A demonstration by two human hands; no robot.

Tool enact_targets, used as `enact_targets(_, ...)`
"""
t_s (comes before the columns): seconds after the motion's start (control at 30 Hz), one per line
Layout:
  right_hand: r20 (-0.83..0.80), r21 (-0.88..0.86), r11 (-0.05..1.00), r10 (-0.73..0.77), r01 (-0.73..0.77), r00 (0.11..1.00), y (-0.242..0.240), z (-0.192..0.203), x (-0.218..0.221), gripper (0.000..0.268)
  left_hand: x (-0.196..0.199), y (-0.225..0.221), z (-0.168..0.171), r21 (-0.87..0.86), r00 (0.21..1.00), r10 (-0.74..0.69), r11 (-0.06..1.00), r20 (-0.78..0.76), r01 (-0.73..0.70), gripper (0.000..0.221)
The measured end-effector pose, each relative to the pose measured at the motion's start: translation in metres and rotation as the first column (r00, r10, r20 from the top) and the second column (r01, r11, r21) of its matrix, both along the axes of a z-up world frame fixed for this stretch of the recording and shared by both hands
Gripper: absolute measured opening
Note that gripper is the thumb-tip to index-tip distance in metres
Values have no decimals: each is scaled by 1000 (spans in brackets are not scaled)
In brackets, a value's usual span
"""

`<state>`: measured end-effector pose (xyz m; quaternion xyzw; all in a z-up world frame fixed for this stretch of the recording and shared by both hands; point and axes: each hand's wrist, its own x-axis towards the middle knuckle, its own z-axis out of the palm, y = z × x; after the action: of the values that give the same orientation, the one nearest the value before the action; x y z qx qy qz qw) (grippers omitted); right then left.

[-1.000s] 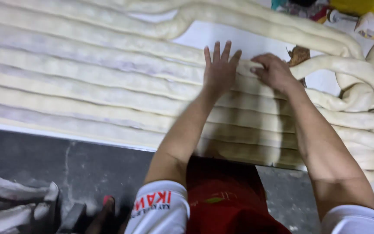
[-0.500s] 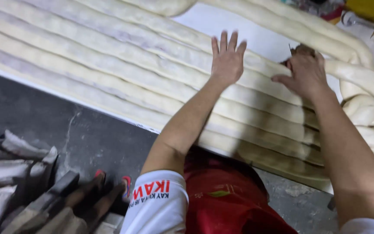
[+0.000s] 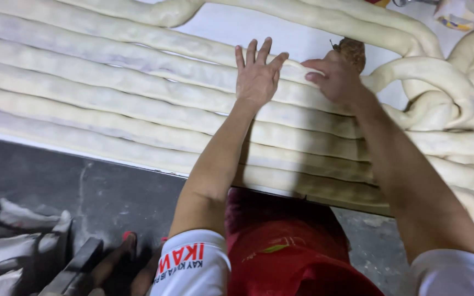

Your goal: Braiding long strands of dough on a bakery production table

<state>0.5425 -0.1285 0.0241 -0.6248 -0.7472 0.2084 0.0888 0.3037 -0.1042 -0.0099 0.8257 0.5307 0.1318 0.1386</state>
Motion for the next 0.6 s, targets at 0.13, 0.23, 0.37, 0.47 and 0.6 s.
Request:
enact_targets(0.13,282,-265,960,-17,95,959,-13,34,9,54,17,0,48,-154,994,-27,988,-107,10,48)
enact_targets(0.23,351,-254,953,-68,165,934,-12,44,6,48,41,0,50,-248,960,-178,961,-217,122,58)
enact_targets(0.37,412,-107,990,-43,95,910,-19,21,29,42,51,-4,27,-231,957,-249,950,-151,211,57)
enact_targets(0.47,372,-204,971,-40,124,927,-25,32,23,69,57,-8,18,-264,964,-207,951,-170,157,53)
enact_targets(0.6,-18,269,944,202,-189,979,-11,22,128,30,80,-15,58,-365,985,-98,930,-141,41,63)
